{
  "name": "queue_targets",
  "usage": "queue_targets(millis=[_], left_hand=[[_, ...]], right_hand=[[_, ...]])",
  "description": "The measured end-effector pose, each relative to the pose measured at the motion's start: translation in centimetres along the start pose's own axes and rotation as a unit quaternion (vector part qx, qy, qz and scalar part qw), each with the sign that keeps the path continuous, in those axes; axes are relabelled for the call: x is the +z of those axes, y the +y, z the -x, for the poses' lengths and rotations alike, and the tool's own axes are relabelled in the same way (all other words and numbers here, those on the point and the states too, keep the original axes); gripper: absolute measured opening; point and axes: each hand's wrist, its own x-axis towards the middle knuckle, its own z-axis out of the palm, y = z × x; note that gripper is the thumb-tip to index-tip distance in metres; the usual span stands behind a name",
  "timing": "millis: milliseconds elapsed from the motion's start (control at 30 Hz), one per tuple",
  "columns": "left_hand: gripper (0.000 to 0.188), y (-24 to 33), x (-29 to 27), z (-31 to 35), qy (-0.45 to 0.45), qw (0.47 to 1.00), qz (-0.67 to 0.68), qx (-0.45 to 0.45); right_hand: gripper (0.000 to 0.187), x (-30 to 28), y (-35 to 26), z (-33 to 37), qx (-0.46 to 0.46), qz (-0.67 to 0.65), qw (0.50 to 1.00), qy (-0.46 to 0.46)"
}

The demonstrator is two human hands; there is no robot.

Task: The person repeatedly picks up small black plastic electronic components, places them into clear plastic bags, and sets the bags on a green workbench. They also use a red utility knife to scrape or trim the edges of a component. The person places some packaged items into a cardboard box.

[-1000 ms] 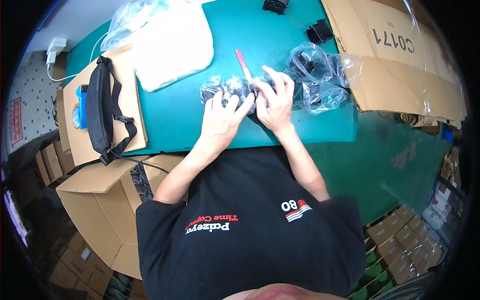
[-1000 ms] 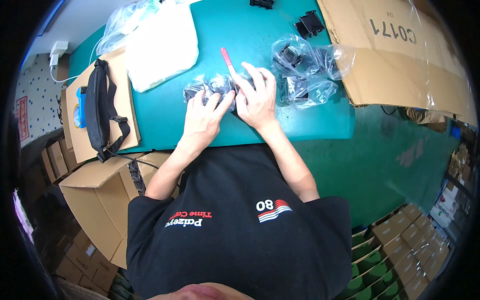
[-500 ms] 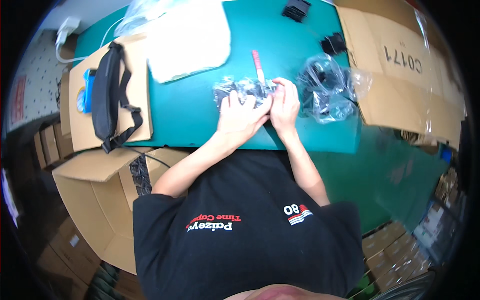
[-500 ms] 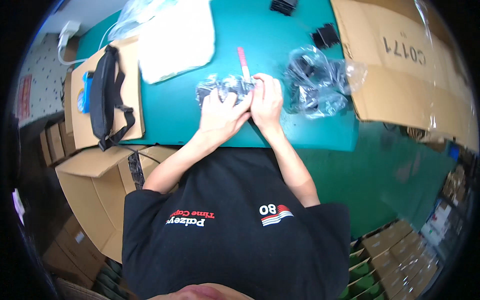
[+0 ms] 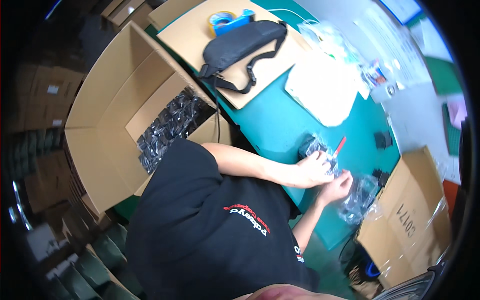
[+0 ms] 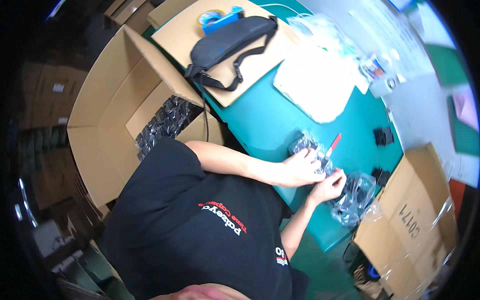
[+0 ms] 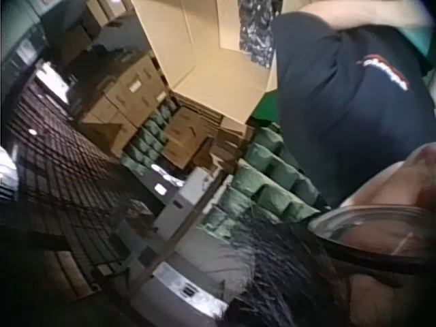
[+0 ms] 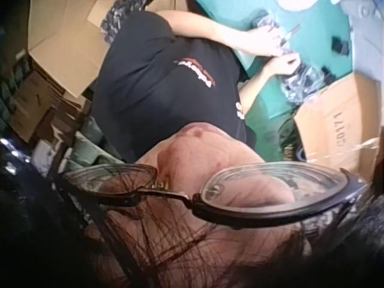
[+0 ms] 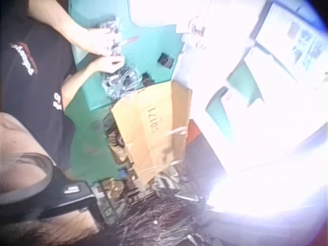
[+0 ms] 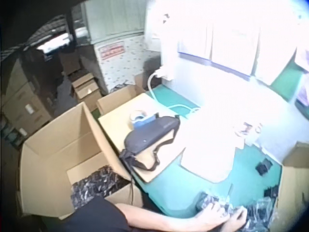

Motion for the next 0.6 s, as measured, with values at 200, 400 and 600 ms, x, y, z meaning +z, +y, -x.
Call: queue_targets(millis=[200,400,600], left_hand=[[0.019,-0.3,1.1,0.2,0.093,0.995,-0.025,0.014],[0.015,-1.0,1.7,-0.3,0.133,0.99,-0.031,0.046],[0.021,-1.3,1.3,-1.2,0.121,0.99,-0.04,0.053]], right_hand=[[0.03,0.1,-2.0,0.1,0.008,0.039,0.999,0.019],[0.027,-0.3,-0.1,-0.6,0.012,0.048,0.999,-0.022],[0.026,-0.4,0.5,-1.5,0.041,-0.073,0.996,-0.042]])
